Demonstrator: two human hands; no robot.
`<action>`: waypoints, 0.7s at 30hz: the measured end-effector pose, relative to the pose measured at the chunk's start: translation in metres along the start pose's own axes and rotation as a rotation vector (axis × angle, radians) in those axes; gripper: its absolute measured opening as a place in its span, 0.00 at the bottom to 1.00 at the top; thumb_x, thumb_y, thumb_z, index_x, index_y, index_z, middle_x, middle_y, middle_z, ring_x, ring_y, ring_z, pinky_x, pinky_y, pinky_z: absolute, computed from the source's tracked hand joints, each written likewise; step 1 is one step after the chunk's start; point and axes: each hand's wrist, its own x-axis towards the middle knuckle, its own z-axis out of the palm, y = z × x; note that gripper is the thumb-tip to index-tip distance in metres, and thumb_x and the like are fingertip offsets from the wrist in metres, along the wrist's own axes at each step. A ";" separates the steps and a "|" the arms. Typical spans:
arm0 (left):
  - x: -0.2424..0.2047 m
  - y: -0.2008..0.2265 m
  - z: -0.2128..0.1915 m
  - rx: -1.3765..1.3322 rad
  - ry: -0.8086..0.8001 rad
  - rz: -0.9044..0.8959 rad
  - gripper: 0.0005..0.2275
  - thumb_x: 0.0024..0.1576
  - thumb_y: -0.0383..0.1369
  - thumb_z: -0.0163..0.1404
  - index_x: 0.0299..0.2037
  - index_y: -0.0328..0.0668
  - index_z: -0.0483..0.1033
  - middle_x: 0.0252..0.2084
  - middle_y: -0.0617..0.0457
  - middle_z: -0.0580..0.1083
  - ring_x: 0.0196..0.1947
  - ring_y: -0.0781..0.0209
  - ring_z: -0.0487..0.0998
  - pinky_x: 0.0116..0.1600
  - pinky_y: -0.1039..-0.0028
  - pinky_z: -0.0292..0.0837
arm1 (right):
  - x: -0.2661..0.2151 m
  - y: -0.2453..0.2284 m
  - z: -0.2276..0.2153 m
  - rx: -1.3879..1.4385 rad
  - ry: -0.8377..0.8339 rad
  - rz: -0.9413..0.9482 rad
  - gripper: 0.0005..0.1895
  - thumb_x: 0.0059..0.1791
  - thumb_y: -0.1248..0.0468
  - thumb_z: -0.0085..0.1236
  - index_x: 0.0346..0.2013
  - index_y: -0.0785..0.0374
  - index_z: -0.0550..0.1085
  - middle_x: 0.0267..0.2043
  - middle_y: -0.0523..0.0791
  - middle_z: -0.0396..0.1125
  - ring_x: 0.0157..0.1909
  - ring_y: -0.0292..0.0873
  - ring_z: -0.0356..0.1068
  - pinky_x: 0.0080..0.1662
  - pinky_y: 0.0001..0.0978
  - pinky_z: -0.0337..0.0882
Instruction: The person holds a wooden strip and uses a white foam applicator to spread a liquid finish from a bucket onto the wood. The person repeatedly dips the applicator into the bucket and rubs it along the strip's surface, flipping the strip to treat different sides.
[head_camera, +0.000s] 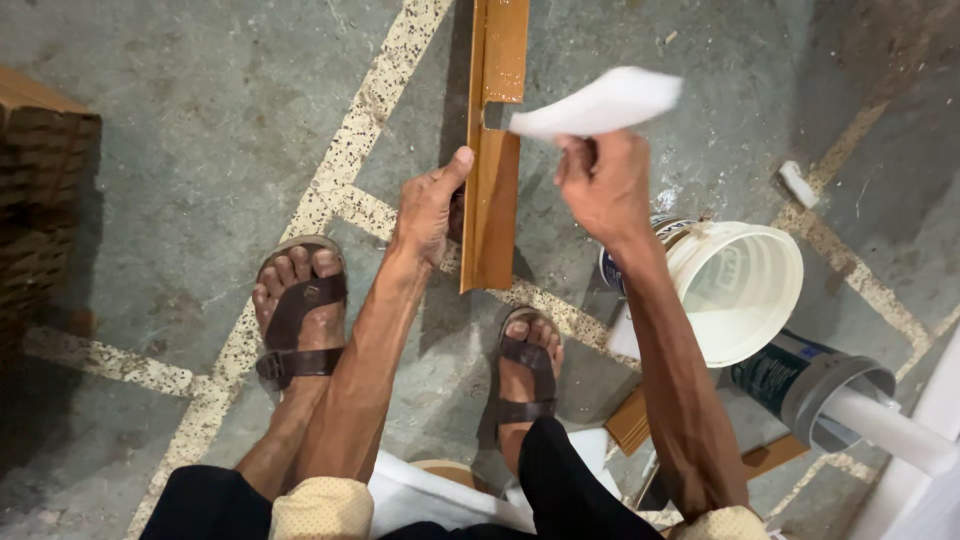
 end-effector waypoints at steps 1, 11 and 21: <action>0.001 -0.001 0.000 0.042 0.016 0.000 0.24 0.59 0.49 0.56 0.42 0.26 0.80 0.31 0.49 0.78 0.25 0.67 0.76 0.29 0.77 0.70 | 0.001 0.000 0.001 -0.044 -0.002 -0.078 0.07 0.53 0.74 0.50 0.40 0.74 0.77 0.29 0.51 0.73 0.28 0.40 0.75 0.30 0.34 0.72; -0.001 -0.005 0.002 0.058 0.030 -0.023 0.21 0.59 0.49 0.55 0.40 0.32 0.82 0.29 0.52 0.79 0.22 0.70 0.75 0.27 0.80 0.69 | -0.018 -0.017 -0.019 -0.086 -0.139 -0.019 0.06 0.52 0.73 0.52 0.39 0.70 0.77 0.25 0.50 0.73 0.24 0.41 0.73 0.28 0.34 0.70; -0.004 -0.001 0.005 0.229 0.109 -0.015 0.24 0.54 0.52 0.54 0.43 0.35 0.83 0.32 0.48 0.82 0.30 0.63 0.81 0.40 0.69 0.80 | -0.021 0.014 0.020 -0.270 -0.127 -0.286 0.06 0.48 0.77 0.51 0.37 0.70 0.75 0.30 0.56 0.73 0.30 0.56 0.74 0.36 0.44 0.73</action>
